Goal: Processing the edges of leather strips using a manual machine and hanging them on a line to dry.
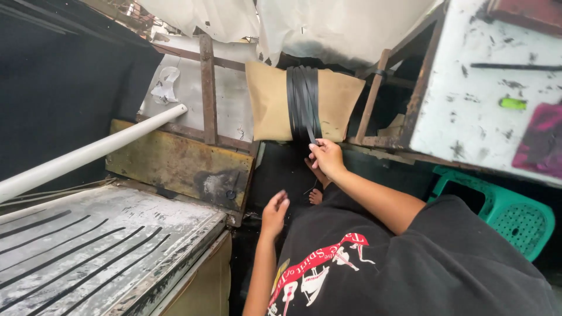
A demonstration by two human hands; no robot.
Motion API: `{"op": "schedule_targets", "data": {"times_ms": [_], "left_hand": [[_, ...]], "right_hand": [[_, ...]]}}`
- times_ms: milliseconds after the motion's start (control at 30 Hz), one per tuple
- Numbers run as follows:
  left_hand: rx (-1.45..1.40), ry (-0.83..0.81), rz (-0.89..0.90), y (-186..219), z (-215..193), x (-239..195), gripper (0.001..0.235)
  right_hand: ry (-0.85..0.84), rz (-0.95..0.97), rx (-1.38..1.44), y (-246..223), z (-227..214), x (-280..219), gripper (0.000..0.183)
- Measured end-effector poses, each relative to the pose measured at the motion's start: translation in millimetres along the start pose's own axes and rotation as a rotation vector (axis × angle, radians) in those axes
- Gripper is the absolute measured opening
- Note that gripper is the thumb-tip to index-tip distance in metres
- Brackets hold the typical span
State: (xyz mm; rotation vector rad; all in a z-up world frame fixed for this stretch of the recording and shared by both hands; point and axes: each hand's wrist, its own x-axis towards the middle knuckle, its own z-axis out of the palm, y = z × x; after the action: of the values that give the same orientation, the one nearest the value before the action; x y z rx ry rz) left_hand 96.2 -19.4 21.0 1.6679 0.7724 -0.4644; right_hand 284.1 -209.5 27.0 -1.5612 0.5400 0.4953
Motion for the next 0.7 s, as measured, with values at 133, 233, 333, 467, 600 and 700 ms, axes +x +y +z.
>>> {"op": "schedule_targets", "data": {"times_ms": [133, 233, 333, 467, 600, 700], "left_hand": [[-0.256, -0.264, 0.121, 98.3, 32.1, -3.7, 0.046], [-0.593, -0.476, 0.055, 133.9, 64.6, -4.9, 0.058], [-0.802, -0.536, 0.098, 148.9, 87.2, -5.2, 0.042], [-0.906, -0.517, 0.17, 168.6, 86.0, -10.0, 0.026], [-0.876, -0.439, 0.281, 197.2, 70.6, -24.4, 0.019], [-0.873, -0.42, 0.344, 214.6, 59.8, -37.2, 0.02]], "right_hand": [[-0.029, -0.184, 0.071, 2.8, -26.7, -56.1, 0.035], [-0.042, -0.267, 0.049, -11.5, -41.8, -111.8, 0.028], [-0.115, -0.364, 0.071, -12.6, -61.0, -151.5, 0.017], [-0.073, -0.46, 0.045, -18.2, -101.2, -195.7, 0.02], [0.003, -0.526, -0.121, -33.1, -148.9, -238.3, 0.025], [0.025, -0.536, -0.154, -29.3, -187.8, -262.2, 0.025]]}}
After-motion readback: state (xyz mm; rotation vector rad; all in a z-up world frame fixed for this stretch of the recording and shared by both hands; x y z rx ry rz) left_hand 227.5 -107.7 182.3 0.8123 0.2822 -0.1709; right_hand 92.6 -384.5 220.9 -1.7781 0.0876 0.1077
